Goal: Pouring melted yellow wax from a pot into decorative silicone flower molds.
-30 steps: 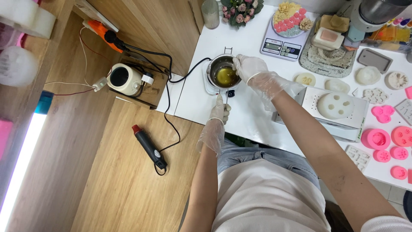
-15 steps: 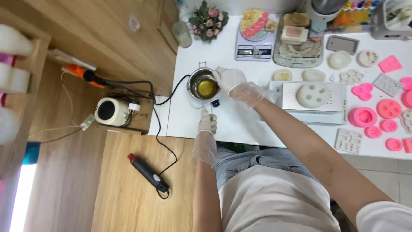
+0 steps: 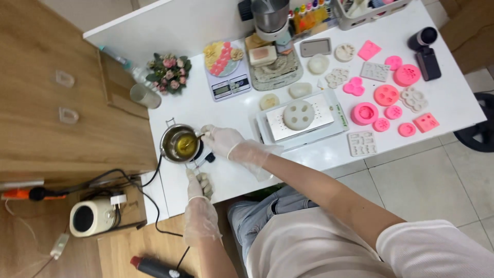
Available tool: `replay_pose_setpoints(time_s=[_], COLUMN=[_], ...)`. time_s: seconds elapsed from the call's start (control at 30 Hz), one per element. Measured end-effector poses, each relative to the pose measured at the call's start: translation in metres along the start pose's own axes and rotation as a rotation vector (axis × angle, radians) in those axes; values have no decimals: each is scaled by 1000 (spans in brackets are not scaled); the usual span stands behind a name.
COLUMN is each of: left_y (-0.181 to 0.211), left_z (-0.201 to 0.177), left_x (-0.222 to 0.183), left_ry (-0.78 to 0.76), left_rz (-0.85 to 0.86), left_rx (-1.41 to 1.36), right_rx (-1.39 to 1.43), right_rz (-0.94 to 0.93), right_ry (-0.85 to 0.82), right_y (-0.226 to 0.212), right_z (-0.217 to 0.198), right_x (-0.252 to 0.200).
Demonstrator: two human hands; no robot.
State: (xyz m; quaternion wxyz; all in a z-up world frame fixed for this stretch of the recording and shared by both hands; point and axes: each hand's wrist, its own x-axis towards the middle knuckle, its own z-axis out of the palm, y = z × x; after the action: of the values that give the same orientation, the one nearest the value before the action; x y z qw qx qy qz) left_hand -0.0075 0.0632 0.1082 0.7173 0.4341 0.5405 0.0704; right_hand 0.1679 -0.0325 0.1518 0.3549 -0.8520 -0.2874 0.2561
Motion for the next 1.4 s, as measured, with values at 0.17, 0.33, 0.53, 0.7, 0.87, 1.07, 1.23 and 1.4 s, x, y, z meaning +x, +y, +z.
replay_pose_setpoints(time_s=[0.17,0.33,0.53,0.7,0.87,1.07,1.23,1.4], left_y=[-24,9,36,31,36,8,32,39], left_z=[-36,-6,27,13,10,-30,13,20], left_x=[66,-1,-52,-25,-38,-6,-50,-67], left_ry=[21,47,131,77,267,286,328,353], left_rz=[-154,-112,-128,-111,-118,-101,-48,-24], left_rx=[10,165,324,445,753,869,996,1135], right_rx=[148,420,344,-109,-213,-137,-84,-20], right_rz=[-271,-117,163,-107,-113,-89,-101,-80], right_ry=[-81,149,485,490,546,605,638,628], right_y=[1,63,134,138,148,156,161,161], right_z=[-98,-210,-232,-180,-135,-128,-126,-121], right_x=[-84,-137,-166,-143,-106,-110,-114,-118])
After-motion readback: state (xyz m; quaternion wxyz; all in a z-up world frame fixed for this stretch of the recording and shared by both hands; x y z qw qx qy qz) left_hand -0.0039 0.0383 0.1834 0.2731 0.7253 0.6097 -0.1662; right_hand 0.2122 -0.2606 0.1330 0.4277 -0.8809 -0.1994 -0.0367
